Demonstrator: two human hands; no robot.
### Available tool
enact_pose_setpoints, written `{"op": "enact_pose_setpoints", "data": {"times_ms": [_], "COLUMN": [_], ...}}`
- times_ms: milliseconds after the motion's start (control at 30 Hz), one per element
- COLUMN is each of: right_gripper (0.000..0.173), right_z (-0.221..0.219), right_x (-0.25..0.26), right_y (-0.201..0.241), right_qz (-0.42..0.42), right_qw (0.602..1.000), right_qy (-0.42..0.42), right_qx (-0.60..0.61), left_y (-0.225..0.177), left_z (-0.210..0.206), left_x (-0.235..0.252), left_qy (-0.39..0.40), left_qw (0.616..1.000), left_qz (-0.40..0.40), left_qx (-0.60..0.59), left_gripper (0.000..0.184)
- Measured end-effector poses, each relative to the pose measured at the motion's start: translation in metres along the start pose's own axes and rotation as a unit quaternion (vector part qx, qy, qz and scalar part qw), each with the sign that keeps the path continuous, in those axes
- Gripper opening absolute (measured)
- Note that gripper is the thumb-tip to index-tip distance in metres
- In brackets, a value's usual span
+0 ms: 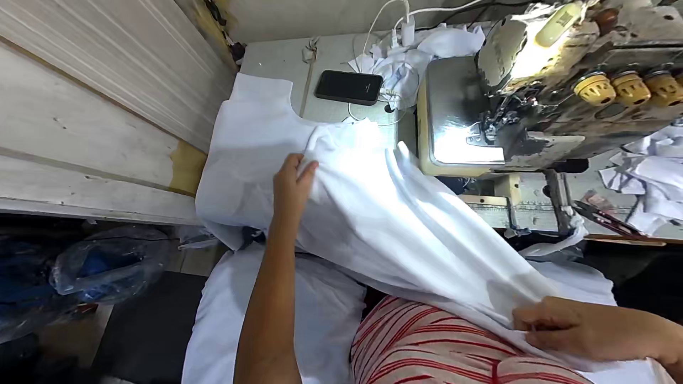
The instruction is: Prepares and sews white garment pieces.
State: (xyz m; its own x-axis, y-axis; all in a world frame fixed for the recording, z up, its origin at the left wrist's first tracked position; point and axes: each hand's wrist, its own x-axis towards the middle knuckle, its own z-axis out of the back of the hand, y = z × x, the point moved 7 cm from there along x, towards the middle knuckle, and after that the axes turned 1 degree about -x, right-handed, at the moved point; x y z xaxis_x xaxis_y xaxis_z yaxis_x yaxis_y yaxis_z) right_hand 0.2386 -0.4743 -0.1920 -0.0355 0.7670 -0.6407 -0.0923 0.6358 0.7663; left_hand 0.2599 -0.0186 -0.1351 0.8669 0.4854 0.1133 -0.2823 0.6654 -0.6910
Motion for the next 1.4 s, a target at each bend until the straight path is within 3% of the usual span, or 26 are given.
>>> {"op": "enact_pose_setpoints", "data": {"times_ms": [100,167,233,300,367,433,467,500,567,600,700,800,933,1000,1067,1167,1233,1300,1367,1400], "right_gripper": [0.024,0.02,0.024,0.049,0.077,0.092,0.087,0.071,0.033,0.023,0.02,0.018,0.018,0.016,0.015,0.017,0.019,0.021,0.024,0.026], "right_z": [-0.012,-0.005,0.021,0.054,0.077,0.087,0.088,0.089,0.092,0.094,0.092,0.088,0.091,0.089,0.084,0.079,0.08,0.083,0.089,0.091], "right_x": [0.0,0.003,0.005,0.01,0.018,0.03,0.036,0.041,0.043,0.041,0.036,0.031,0.015,0.009,0.009,0.01,0.007,0.002,-0.003,-0.004], "right_y": [-0.067,-0.086,-0.039,0.036,0.098,0.142,0.157,0.167,0.173,0.172,0.157,0.144,0.139,0.139,0.141,0.146,0.146,0.144,0.14,0.137], "right_qz": [-0.129,-0.113,0.016,0.167,0.274,0.352,0.386,0.417,0.456,0.464,0.445,0.393,0.377,0.38,0.386,0.385,0.376,0.361,0.34,0.332], "right_qw": [0.992,0.981,0.946,0.889,0.84,0.819,0.815,0.814,0.819,0.823,0.855,0.879,0.861,0.85,0.849,0.853,0.853,0.845,0.833,0.828], "right_qy": [-0.016,-0.124,-0.282,-0.385,-0.434,-0.421,-0.397,-0.369,-0.329,-0.313,-0.268,-0.27,-0.341,-0.366,-0.361,-0.35,-0.354,-0.38,-0.416,-0.431], "right_qx": [-0.009,-0.101,-0.16,-0.184,-0.173,-0.17,-0.168,-0.163,-0.12,-0.093,0.002,0.019,0.005,-0.007,-0.021,-0.051,-0.075,-0.106,-0.132,-0.136], "left_y": [0.009,-0.003,-0.036,-0.082,-0.128,-0.164,-0.174,-0.177,-0.168,-0.16,-0.137,-0.129,-0.131,-0.126,-0.114,-0.106,-0.112,-0.121,-0.127,-0.126], "left_z": [-0.034,-0.044,-0.045,-0.046,-0.047,-0.043,-0.039,-0.033,-0.022,-0.019,-0.034,-0.064,-0.083,-0.091,-0.104,-0.122,-0.127,-0.121,-0.111,-0.107], "left_x": [-0.027,-0.039,-0.052,-0.067,-0.085,-0.101,-0.105,-0.104,-0.094,-0.087,-0.081,-0.091,-0.116,-0.121,-0.119,-0.114,-0.113,-0.112,-0.105,-0.1], "left_qy": [0.119,0.142,0.155,0.181,0.229,0.266,0.259,0.232,0.138,0.096,0.073,0.157,0.205,0.201,0.202,0.259,0.335,0.39,0.37,0.345], "left_qw": [0.992,0.985,0.977,0.958,0.92,0.875,0.864,0.866,0.895,0.909,0.923,0.897,0.835,0.826,0.842,0.859,0.83,0.783,0.786,0.801], "left_qz": [0.041,0.024,-0.024,-0.119,-0.226,-0.321,-0.354,-0.372,-0.368,-0.355,-0.308,-0.251,-0.267,-0.262,-0.215,-0.173,-0.165,-0.169,-0.168,-0.169], "left_qx": [-0.033,-0.092,-0.143,-0.186,-0.225,-0.247,-0.247,-0.241,-0.21,-0.195,-0.217,-0.328,-0.436,-0.456,-0.452,-0.407,-0.414,-0.454,-0.466,-0.459], "left_gripper": [0.028,0.023,0.018,0.016,0.018,0.024,0.026,0.026,0.019,0.013,0.008,0.007,0.013,0.016,0.035,0.09,0.098,0.07,0.022,0.01]}}
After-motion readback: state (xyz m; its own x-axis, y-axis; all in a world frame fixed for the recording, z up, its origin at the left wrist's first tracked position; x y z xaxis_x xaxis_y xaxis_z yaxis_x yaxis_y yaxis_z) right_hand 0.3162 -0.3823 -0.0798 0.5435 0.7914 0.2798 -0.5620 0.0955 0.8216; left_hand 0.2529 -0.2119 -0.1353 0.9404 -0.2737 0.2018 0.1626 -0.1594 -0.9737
